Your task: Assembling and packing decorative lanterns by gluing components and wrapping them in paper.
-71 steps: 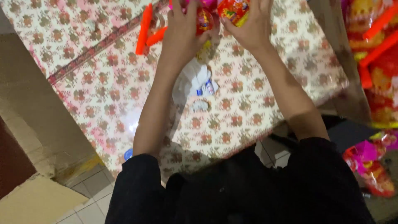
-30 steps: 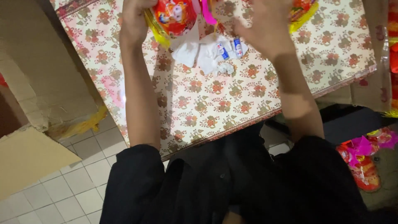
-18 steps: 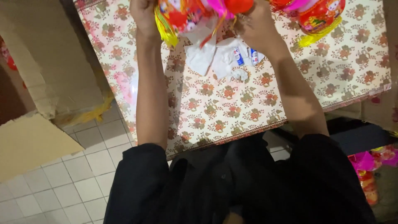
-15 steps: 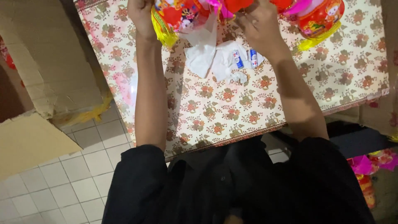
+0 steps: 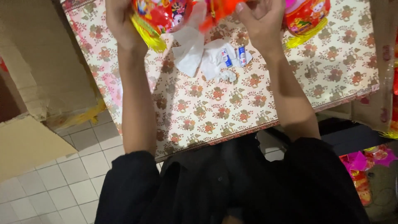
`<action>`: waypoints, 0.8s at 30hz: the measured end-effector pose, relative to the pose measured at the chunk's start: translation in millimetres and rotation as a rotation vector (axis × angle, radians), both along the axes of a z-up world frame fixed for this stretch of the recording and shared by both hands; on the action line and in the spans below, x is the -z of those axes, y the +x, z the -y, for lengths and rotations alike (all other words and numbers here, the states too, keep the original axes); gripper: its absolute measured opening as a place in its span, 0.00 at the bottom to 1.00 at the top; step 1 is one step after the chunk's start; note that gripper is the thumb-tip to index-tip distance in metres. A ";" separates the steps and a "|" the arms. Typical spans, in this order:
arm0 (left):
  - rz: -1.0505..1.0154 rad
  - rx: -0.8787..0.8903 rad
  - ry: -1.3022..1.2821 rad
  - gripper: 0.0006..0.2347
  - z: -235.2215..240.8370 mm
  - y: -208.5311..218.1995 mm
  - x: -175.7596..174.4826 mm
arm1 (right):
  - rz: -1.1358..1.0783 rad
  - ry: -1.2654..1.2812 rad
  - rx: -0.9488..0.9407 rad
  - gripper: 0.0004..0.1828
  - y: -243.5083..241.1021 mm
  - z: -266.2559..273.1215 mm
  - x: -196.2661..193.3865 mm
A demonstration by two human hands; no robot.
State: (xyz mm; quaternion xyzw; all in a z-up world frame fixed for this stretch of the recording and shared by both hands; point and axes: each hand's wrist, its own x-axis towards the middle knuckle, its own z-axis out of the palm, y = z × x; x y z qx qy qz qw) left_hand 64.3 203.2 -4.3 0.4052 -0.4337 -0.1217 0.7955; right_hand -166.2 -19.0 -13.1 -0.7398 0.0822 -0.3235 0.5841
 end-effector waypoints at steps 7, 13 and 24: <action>0.186 -0.036 0.261 0.19 -29.7 -31.1 -12.7 | -0.201 0.452 -0.111 0.24 9.1 -14.1 -30.5; 0.458 -0.236 0.535 0.22 -56.0 -38.6 -10.7 | -0.330 0.311 -0.255 0.35 7.0 -27.3 -26.8; 0.580 -0.458 0.601 0.18 -65.0 -40.0 4.0 | -0.502 0.415 -0.299 0.14 12.1 -34.3 -52.4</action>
